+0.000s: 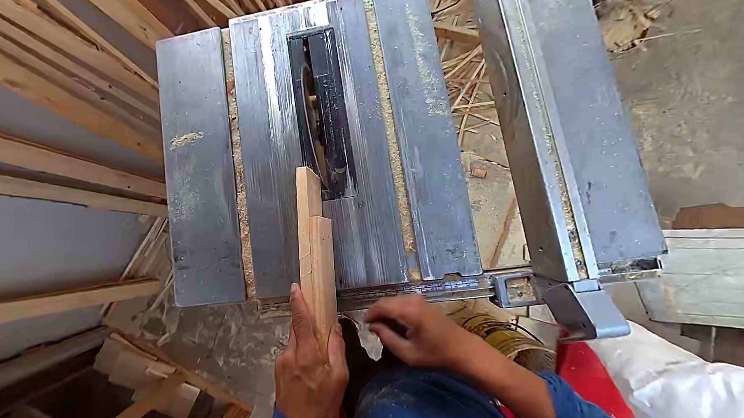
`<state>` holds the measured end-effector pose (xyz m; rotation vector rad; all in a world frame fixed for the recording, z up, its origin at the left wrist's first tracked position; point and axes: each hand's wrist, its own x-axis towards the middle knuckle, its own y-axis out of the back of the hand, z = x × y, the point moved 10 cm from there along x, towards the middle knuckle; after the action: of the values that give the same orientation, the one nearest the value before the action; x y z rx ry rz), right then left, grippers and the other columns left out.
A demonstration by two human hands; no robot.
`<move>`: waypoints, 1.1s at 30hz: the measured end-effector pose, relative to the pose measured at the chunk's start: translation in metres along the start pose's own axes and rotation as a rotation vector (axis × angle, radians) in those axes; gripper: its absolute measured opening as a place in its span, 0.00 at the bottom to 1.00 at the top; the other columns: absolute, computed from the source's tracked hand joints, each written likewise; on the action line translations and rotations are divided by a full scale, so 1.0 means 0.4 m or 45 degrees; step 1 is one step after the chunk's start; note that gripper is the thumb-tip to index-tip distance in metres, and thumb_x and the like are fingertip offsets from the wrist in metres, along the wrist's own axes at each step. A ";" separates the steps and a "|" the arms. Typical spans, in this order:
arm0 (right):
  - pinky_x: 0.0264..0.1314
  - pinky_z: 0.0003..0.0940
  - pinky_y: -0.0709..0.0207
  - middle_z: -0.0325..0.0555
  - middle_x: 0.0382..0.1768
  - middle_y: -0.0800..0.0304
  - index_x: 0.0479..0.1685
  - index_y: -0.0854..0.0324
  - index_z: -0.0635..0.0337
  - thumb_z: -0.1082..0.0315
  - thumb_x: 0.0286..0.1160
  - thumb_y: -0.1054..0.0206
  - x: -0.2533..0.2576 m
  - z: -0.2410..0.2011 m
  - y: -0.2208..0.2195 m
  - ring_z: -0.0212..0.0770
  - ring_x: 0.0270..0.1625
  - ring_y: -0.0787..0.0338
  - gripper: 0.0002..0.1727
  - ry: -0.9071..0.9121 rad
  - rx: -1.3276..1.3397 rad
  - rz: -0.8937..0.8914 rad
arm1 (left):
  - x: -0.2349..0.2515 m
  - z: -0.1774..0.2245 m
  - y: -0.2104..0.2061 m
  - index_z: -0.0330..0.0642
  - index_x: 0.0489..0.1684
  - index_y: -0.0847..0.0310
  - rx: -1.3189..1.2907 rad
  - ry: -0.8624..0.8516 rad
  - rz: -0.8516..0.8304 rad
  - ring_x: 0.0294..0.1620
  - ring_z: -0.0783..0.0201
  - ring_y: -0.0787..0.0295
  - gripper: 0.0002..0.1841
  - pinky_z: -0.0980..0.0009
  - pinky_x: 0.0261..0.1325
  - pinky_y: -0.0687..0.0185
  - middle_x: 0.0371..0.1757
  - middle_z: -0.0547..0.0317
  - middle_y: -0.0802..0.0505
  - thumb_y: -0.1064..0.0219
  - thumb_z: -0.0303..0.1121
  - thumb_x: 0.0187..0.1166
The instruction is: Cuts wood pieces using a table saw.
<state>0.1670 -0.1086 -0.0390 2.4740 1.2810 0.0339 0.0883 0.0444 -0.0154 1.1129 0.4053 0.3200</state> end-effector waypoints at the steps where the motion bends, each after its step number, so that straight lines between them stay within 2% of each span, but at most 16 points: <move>1: 0.66 0.36 0.14 0.45 0.53 0.05 0.59 0.12 0.58 0.63 0.86 0.37 0.004 -0.017 0.035 0.37 0.59 0.07 0.14 0.070 0.024 0.079 | -0.002 0.006 -0.006 0.18 0.83 0.38 0.015 0.008 0.002 0.39 0.56 0.02 0.43 0.57 0.37 0.07 0.57 0.39 0.06 0.31 0.43 0.72; 2: 0.73 0.35 0.17 0.44 0.61 0.07 0.64 0.14 0.58 0.62 0.84 0.34 0.011 -0.037 0.055 0.37 0.67 0.10 0.16 0.174 0.033 0.144 | -0.005 0.013 -0.011 0.18 0.82 0.38 0.024 0.013 0.002 0.40 0.56 0.02 0.43 0.57 0.38 0.07 0.57 0.39 0.06 0.31 0.43 0.72; 4: 0.82 0.39 0.21 0.46 0.77 0.18 0.75 0.22 0.59 0.59 0.79 0.27 0.033 -0.067 0.062 0.40 0.81 0.21 0.27 0.376 0.031 0.199 | -0.010 0.024 -0.016 0.17 0.82 0.38 0.025 0.010 0.023 0.39 0.58 0.03 0.42 0.58 0.38 0.07 0.55 0.40 0.06 0.31 0.43 0.72; 7: 0.89 0.41 0.29 0.50 0.84 0.27 0.84 0.31 0.61 0.52 0.74 0.24 0.069 -0.063 0.028 0.43 0.89 0.31 0.40 0.468 0.043 0.191 | -0.011 0.035 -0.013 0.16 0.80 0.37 0.021 0.010 0.051 0.40 0.57 0.02 0.42 0.58 0.39 0.07 0.53 0.39 0.05 0.31 0.43 0.71; 10: 0.88 0.40 0.28 0.51 0.84 0.26 0.84 0.30 0.62 0.51 0.73 0.23 0.076 -0.057 0.024 0.43 0.88 0.29 0.41 0.462 0.075 0.228 | -0.002 0.045 -0.008 0.14 0.79 0.36 0.020 0.003 0.047 0.41 0.57 0.02 0.43 0.59 0.41 0.06 0.51 0.39 0.05 0.30 0.44 0.72; 14: 0.87 0.38 0.27 0.51 0.85 0.27 0.84 0.30 0.61 0.52 0.76 0.26 0.088 -0.044 0.029 0.41 0.87 0.28 0.39 0.408 0.113 0.224 | 0.027 0.055 -0.003 0.14 0.78 0.35 0.023 -0.007 0.022 0.43 0.56 0.02 0.43 0.58 0.43 0.06 0.52 0.39 0.05 0.29 0.43 0.70; 20: 0.88 0.38 0.30 0.50 0.83 0.24 0.84 0.28 0.60 0.53 0.85 0.35 0.122 0.009 0.041 0.40 0.86 0.27 0.32 0.237 0.226 0.127 | 0.057 0.069 0.011 0.15 0.81 0.38 0.014 -0.042 0.015 0.42 0.58 0.03 0.46 0.60 0.40 0.06 0.53 0.38 0.05 0.28 0.46 0.70; 25: 0.88 0.40 0.29 0.57 0.80 0.22 0.82 0.28 0.66 0.51 0.85 0.35 0.139 0.024 0.064 0.45 0.84 0.23 0.34 0.246 0.289 0.185 | 0.075 0.107 0.044 0.15 0.83 0.43 -0.057 0.004 -0.016 0.44 0.59 0.03 0.47 0.61 0.42 0.06 0.54 0.37 0.06 0.27 0.42 0.68; 29: 0.88 0.40 0.28 0.59 0.79 0.21 0.81 0.28 0.69 0.52 0.86 0.36 0.144 0.028 0.068 0.46 0.83 0.22 0.34 0.234 0.317 0.195 | 0.091 0.114 0.049 0.14 0.82 0.42 -0.058 -0.011 -0.008 0.46 0.59 0.03 0.46 0.62 0.45 0.06 0.56 0.35 0.07 0.28 0.41 0.67; 33: 0.89 0.40 0.30 0.60 0.81 0.24 0.82 0.29 0.70 0.55 0.87 0.38 0.149 0.026 0.069 0.47 0.85 0.24 0.33 0.249 0.351 0.177 | 0.110 0.111 0.046 0.13 0.82 0.42 -0.059 -0.040 -0.010 0.48 0.59 0.03 0.47 0.62 0.48 0.07 0.57 0.34 0.07 0.28 0.41 0.67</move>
<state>0.2257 -0.0788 -0.0481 2.8539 1.2601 0.1467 0.1469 0.0359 0.0116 1.0694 0.3725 0.3035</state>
